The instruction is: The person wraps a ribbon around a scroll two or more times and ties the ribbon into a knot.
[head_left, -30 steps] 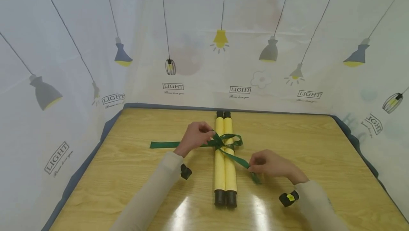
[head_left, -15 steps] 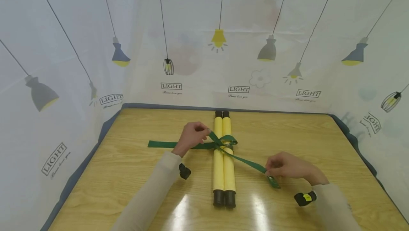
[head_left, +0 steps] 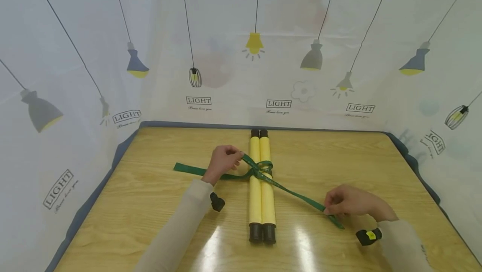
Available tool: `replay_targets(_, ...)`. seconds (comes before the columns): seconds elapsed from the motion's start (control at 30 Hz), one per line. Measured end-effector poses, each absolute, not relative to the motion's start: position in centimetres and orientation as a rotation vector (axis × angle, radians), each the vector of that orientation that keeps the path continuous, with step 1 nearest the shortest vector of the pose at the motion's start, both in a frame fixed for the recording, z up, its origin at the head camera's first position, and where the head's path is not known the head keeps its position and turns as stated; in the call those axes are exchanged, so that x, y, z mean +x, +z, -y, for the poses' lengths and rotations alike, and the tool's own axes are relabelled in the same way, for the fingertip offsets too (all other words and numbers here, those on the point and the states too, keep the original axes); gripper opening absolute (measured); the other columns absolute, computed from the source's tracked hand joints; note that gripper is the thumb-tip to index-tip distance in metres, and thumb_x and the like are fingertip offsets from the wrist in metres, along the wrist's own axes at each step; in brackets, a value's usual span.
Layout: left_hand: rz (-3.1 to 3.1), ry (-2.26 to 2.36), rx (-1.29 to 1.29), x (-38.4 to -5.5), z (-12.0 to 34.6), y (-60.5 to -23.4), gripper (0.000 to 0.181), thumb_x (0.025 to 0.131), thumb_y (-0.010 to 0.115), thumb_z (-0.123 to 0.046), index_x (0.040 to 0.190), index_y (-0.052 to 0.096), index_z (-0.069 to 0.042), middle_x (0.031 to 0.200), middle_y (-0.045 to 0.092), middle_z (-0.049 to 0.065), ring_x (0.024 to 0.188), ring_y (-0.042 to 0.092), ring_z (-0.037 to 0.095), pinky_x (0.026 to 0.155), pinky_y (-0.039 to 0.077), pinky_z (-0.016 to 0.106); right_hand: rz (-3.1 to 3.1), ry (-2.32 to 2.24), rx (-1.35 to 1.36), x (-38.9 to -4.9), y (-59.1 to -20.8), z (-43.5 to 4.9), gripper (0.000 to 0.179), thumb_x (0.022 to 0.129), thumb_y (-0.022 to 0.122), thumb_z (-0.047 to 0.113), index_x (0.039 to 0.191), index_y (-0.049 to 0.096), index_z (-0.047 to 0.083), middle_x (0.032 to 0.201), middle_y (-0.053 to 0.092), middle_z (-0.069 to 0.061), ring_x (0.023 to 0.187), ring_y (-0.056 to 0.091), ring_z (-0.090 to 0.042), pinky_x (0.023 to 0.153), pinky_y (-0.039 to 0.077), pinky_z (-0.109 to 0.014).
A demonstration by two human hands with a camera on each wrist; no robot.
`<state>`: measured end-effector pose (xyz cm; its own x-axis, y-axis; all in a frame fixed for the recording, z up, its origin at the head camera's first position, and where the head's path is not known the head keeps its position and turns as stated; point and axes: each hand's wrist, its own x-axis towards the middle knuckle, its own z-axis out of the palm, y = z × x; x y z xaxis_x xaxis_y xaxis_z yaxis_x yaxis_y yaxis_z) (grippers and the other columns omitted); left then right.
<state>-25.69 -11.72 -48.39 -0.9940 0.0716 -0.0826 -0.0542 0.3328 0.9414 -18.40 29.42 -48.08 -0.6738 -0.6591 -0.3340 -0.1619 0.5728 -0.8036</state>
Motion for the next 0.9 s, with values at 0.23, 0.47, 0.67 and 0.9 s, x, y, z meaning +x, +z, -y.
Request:
replay_targets(0.23,-2.426,1.678,0.001,-25.5,11.9,-48.3,0.023,0.101,0.066,-0.026,0.108,0.073,-0.006,0.102,0.073,0.016,0.082,0.071,0.022,0.067,0.061,0.030,-2.226,-0.998,-0.614,-18.7,-47.6,-28.9,0.014,0.099,0.068,0.020,0.099,0.071,0.006,0.080,0.067,-0.002,0.066,0.057,-0.009,0.056,0.049,-0.025)
replay_targets(0.47,-2.543,1.610,0.101,-24.8,11.9,-47.3,0.029,0.099,0.069,-0.031,0.116,0.070,-0.008,0.112,0.069,0.014,0.093,0.070,0.028,0.067,0.061,0.032,-2.300,-1.000,-0.617,-19.7,-46.4,-27.7,0.014,0.101,0.063,0.017,0.104,0.070,0.005,0.090,0.068,-0.007,0.071,0.061,-0.015,0.060,0.054,-0.031)
replay_targets(0.67,-2.744,1.572,0.226,-24.0,11.2,-46.0,0.030,0.094,0.076,-0.031,0.115,0.071,-0.010,0.110,0.069,0.010,0.093,0.063,0.022,0.071,0.055,0.032,-2.397,-0.955,-0.649,-21.0,-45.5,-26.1,0.018,0.102,0.062,0.021,0.106,0.072,0.006,0.094,0.071,-0.005,0.075,0.061,-0.016,0.063,0.052,-0.030)
replay_targets(0.9,-2.911,1.600,0.578,-22.3,9.2,-45.0,0.023,0.089,0.082,-0.018,0.106,0.069,-0.009,0.101,0.066,0.012,0.076,0.056,0.013,0.067,0.049,0.025,-2.416,-0.950,-0.643,-22.5,-45.1,-24.2,0.020,0.102,0.064,0.024,0.107,0.071,0.005,0.089,0.070,-0.007,0.074,0.061,-0.018,0.066,0.051,-0.032)
